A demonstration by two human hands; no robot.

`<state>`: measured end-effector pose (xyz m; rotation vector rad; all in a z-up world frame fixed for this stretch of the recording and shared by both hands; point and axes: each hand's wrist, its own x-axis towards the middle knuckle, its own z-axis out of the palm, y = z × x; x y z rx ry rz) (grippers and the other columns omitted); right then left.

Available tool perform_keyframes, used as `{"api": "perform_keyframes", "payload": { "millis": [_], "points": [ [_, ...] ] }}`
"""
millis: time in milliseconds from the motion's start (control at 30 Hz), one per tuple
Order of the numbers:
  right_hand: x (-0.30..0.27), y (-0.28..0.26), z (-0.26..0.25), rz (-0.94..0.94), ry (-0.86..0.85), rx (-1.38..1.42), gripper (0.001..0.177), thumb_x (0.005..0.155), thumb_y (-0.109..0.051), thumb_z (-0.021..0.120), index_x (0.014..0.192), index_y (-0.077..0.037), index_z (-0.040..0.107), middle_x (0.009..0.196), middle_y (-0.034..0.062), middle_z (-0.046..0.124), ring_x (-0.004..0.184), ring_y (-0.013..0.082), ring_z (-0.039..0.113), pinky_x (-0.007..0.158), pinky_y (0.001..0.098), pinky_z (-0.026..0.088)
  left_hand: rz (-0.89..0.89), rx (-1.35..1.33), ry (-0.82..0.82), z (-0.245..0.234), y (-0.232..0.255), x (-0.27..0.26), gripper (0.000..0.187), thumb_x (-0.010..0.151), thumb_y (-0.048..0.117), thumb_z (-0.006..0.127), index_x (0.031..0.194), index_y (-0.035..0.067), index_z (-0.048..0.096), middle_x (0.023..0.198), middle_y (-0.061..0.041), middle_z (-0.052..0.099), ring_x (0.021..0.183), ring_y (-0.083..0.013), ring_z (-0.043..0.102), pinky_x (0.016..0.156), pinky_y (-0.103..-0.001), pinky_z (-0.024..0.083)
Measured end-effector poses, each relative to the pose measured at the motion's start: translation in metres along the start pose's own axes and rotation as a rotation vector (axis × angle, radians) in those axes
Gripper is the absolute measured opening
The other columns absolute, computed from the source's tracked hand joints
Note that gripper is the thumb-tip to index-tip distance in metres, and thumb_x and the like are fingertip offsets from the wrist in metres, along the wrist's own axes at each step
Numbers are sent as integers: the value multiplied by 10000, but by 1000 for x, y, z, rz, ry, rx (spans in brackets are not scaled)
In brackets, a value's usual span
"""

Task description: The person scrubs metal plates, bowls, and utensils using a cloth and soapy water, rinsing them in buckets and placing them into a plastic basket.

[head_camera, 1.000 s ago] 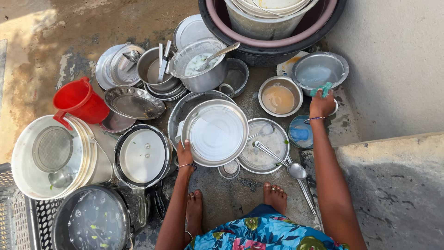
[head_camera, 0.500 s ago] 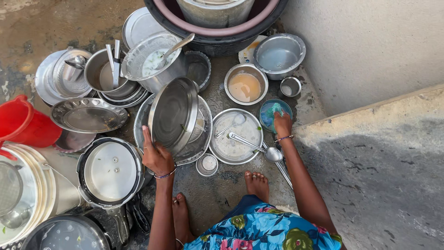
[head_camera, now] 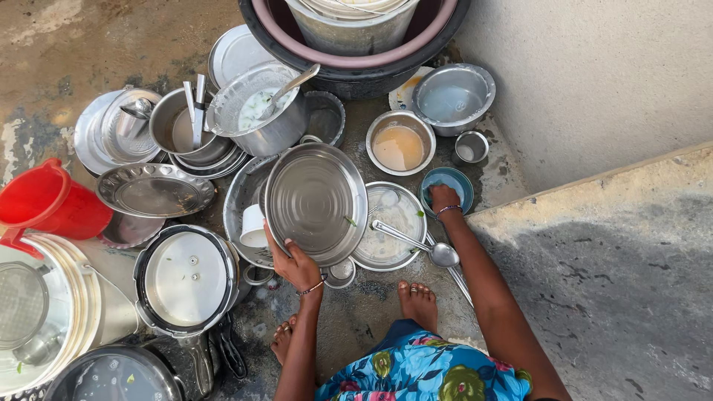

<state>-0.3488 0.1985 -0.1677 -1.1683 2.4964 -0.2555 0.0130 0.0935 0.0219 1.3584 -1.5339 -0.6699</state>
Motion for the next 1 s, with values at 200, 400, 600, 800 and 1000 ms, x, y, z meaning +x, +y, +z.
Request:
{"api": "perform_keyframes", "payload": {
  "millis": [200, 400, 600, 800, 1000],
  "points": [
    [0, -5, -27, 58, -17, 637, 374, 684, -96, 865, 1023, -39, 718, 957, 159, 738, 853, 289, 710, 784, 400, 569, 430, 136, -37, -1, -6, 6, 518, 1042, -32, 437, 1550, 52, 498, 1371, -182, 630, 1192, -354, 672, 1011, -446, 532],
    [-32, -81, -111, -90, -163, 1294, 285, 839, -38, 731, 1123, -36, 706, 984, 25, 695, 855, 127, 645, 772, 310, 544, -160, -293, -163, 35, 11, 21, 548, 1087, 179, 433, 1606, 42, 323, 1591, -204, 440, 1421, -315, 474, 1153, -418, 369],
    [-85, -173, -79, -807, 109, 390, 204, 950, -161, 751, 1144, -108, 784, 1186, 186, 711, 1082, 372, 638, 951, 528, 477, -548, -726, -175, 81, -19, 6, 638, 1059, 317, 462, 1619, 83, 266, 1641, -137, 360, 1442, -267, 424, 1172, -399, 343],
    [-27, -116, -83, -320, 104, 422, 206, 949, -112, 660, 1126, -49, 576, 998, 112, 695, 911, 305, 692, 780, 448, 546, -458, -649, -547, 63, -21, 3, 640, 1043, 366, 491, 1588, 63, 348, 1593, -168, 440, 1424, -294, 468, 1166, -427, 376],
    [-79, -182, -83, -642, -67, 661, 218, 942, -70, 656, 1154, -99, 609, 917, 49, 671, 769, 173, 696, 832, 328, 583, -301, -422, -692, 77, 8, 7, 658, 1023, 390, 463, 1588, 69, 364, 1625, -138, 385, 1429, -279, 440, 1166, -406, 371]
  ]
}}
